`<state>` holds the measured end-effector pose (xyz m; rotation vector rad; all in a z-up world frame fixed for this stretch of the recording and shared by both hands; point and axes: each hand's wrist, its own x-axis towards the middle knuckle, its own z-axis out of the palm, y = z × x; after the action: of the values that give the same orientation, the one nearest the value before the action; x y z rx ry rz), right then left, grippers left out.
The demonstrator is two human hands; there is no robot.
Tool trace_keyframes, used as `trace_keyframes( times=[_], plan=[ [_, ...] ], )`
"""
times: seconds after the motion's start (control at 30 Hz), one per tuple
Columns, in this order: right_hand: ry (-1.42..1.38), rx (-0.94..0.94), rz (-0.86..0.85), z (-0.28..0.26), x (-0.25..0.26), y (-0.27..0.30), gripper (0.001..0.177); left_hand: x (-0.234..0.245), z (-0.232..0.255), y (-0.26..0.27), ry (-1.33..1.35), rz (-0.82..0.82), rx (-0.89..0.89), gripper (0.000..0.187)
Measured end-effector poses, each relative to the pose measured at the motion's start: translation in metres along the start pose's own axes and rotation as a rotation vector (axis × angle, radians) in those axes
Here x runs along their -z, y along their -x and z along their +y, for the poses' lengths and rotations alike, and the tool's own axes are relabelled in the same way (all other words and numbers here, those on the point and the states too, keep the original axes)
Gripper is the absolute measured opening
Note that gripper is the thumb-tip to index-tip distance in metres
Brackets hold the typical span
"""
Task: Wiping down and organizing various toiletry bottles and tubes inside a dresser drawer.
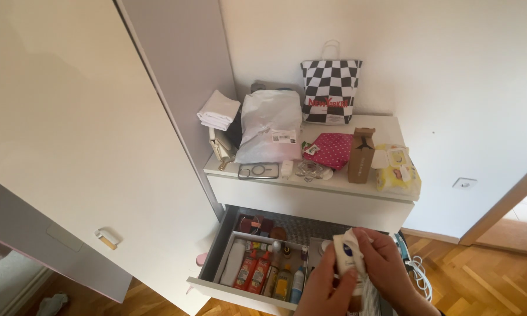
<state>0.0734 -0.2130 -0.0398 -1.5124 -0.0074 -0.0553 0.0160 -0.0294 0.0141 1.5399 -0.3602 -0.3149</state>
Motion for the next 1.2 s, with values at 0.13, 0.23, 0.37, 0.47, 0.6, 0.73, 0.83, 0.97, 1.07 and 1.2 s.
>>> trace_keyframes(
  times=[0.13, 0.23, 0.37, 0.47, 0.6, 0.73, 0.83, 0.97, 1.07, 1.2],
  plan=[
    [-0.070, -0.186, -0.154, -0.025, -0.008, 0.018, 0.029, 0.001, -0.007, 0.008, 0.128, 0.171, 0.005, 0.061],
    [0.116, 0.117, -0.123, 0.004, 0.003, 0.017, 0.018, -0.004, -0.026, 0.011, 0.083, 0.125, -0.218, 0.058],
    [0.125, 0.090, 0.163, -0.004, -0.003, 0.014, 0.025, -0.010, -0.017, 0.023, 0.145, 0.077, -0.263, 0.052],
    [0.058, 0.203, 0.216, -0.046, -0.015, 0.029, 0.020, -0.006, -0.025, 0.023, 0.309, 0.117, 0.021, 0.058],
    [0.708, 0.873, 0.108, -0.057, -0.038, 0.058, 0.020, 0.000, -0.039, 0.024, 0.372, 0.142, -0.158, 0.066],
    [0.650, 0.996, -0.353, -0.057, -0.051, 0.076, 0.025, 0.013, -0.019, 0.028, 0.479, 0.146, -0.179, 0.080],
    [0.601, 0.902, -0.407, -0.067, -0.051, 0.066, 0.024, 0.022, -0.019, 0.035, 0.614, 0.146, -0.166, 0.092],
    [0.664, 0.870, -0.314, -0.071, -0.066, 0.069, 0.024, 0.038, -0.004, 0.039, 0.246, 0.206, -0.134, 0.092],
    [0.679, 0.994, -0.467, -0.056, -0.076, 0.054, 0.025, 0.057, 0.000, 0.039, 0.325, 0.260, -0.098, 0.091],
    [0.789, 0.963, -0.340, -0.100, -0.105, 0.043, 0.036, 0.076, 0.001, 0.055, 0.328, 0.269, -0.089, 0.091]
  ],
)
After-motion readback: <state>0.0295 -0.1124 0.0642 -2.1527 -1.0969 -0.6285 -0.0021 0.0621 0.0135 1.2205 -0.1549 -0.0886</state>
